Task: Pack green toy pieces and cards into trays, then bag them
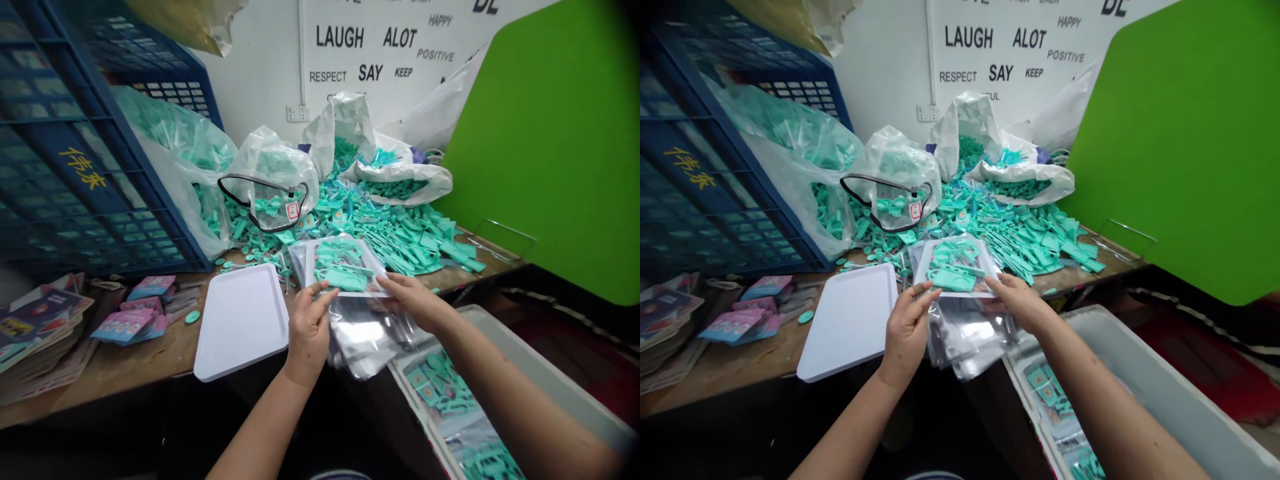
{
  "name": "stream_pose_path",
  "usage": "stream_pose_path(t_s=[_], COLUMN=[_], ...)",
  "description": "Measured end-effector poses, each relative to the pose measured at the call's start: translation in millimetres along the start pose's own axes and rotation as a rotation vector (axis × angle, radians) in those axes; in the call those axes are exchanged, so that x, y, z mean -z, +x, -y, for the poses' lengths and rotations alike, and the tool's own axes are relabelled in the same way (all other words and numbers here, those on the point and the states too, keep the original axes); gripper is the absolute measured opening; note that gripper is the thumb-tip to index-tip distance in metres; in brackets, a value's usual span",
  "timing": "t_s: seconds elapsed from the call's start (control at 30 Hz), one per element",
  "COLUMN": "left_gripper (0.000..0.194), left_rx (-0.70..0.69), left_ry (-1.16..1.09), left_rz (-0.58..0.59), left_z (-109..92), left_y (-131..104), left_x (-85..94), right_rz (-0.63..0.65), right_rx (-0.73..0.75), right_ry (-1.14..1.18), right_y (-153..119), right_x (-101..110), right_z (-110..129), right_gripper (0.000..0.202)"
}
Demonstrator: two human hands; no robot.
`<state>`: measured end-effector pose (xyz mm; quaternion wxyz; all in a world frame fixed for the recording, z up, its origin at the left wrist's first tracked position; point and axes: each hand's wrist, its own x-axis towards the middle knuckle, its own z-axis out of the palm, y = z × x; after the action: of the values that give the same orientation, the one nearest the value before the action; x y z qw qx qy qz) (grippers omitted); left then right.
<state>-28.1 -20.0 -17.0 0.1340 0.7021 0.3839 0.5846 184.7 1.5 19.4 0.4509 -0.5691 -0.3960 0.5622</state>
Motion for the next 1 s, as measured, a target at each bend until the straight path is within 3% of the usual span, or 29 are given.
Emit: stream_pose_path(t_s=[0.13, 0.33, 0.47, 0.6, 0.8, 0.9, 1.0], left_gripper=[0.041, 0.037, 0.049, 0.06, 0.04, 0.029, 0.023], left_rx=[0.015, -0.053, -0.1, -0.104, -0.082, -0.017, 0.036], left_ry=[-0.046, -0.062, -0.018, -0.056, 0.003, 0.032, 0.04], left_rz=[0.053, 0.071, 0.078, 0.177, 0.221, 0.201, 0.169], left_z=[3, -3, -19, -30, -31, -28, -24], left_y=[4, 4, -1, -11, -27, -31, -34], left_x=[0.6, 6.1, 9.6, 9.5, 10.0, 13.2, 16.8], right_rz=[0.032, -0.065, -0.177, -0.393, -0.788, -0.904, -0.87], right_rx=[-0.015, 0.155, 0.229, 0.293, 0.154, 0.026, -0.065], right_ry=[0.094, 0.127, 0.182, 0.172, 0.201, 0.16, 0.085], right_y=[3, 2, -14, -48, -122, -154, -179], right_x=[-7, -2, 20, 64, 150, 193, 230], right_z=[4, 14, 26, 22, -29, -73, -130], right_gripper=[0.01, 0.003, 0.009, 0.008, 0.009, 0.005, 0.005])
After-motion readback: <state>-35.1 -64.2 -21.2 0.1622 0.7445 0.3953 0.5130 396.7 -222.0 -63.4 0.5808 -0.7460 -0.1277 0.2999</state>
